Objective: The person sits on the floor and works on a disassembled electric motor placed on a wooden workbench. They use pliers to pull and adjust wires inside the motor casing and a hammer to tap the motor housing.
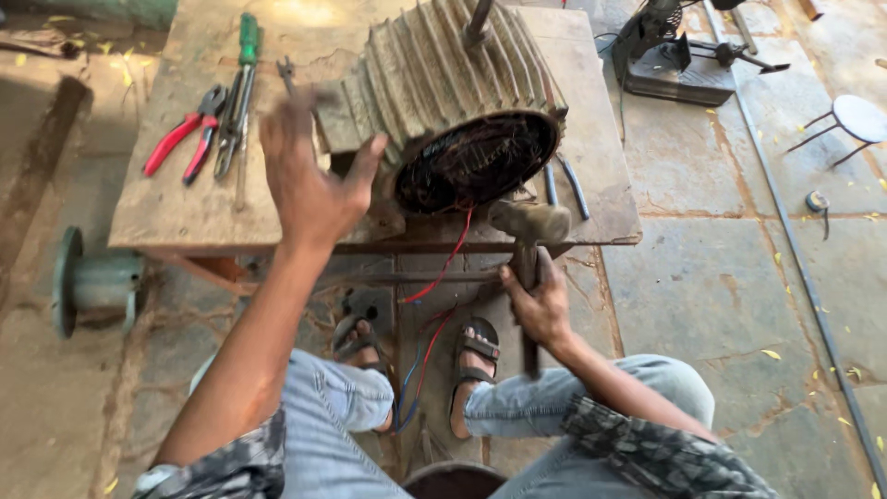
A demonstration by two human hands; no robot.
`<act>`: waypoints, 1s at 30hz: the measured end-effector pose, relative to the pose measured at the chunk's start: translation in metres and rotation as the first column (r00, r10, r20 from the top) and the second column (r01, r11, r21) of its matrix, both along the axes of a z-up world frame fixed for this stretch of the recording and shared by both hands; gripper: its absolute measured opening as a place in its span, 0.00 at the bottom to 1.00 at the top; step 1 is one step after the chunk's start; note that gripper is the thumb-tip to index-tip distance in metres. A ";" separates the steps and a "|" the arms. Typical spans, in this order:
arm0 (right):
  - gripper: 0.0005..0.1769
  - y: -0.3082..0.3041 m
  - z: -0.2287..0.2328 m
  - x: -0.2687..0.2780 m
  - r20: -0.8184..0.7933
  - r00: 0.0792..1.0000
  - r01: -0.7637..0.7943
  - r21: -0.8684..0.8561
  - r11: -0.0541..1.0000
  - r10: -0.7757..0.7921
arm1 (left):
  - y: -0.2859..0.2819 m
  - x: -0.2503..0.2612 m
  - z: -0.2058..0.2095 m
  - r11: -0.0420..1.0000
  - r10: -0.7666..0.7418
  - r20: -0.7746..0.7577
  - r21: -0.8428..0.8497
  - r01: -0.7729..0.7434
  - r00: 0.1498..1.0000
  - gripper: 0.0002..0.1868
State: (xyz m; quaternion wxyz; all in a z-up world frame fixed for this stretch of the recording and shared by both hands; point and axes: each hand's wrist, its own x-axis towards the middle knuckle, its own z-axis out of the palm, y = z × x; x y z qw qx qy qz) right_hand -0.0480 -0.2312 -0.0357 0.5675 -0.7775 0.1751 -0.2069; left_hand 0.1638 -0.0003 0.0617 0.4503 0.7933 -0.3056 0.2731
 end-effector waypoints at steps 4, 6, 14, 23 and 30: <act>0.22 -0.065 0.005 0.031 0.135 0.949 -0.091 -0.747 0.659 0.284 | -0.034 0.049 -0.023 0.987 -0.060 0.136 0.159 0.038 0.989 0.52; 0.21 -0.083 -0.012 0.038 -0.120 0.969 -0.226 -0.786 0.576 0.217 | -0.038 0.054 -0.037 0.970 -0.055 0.098 0.239 0.030 0.994 0.56; 0.09 -0.074 -0.059 0.024 -0.115 0.927 -0.315 -0.758 0.572 0.357 | -0.032 0.046 -0.042 0.916 -0.049 0.069 0.401 0.017 0.996 0.64; 0.11 -0.084 -0.044 0.025 -0.156 0.958 -0.257 -0.840 0.477 0.240 | -0.025 0.050 -0.041 0.912 -0.110 0.073 0.405 0.071 0.991 0.56; 0.07 -0.118 -0.040 0.039 -0.166 0.986 -0.152 -0.883 0.445 0.008 | -0.020 0.049 -0.040 0.924 -0.167 0.105 0.364 0.119 0.980 0.55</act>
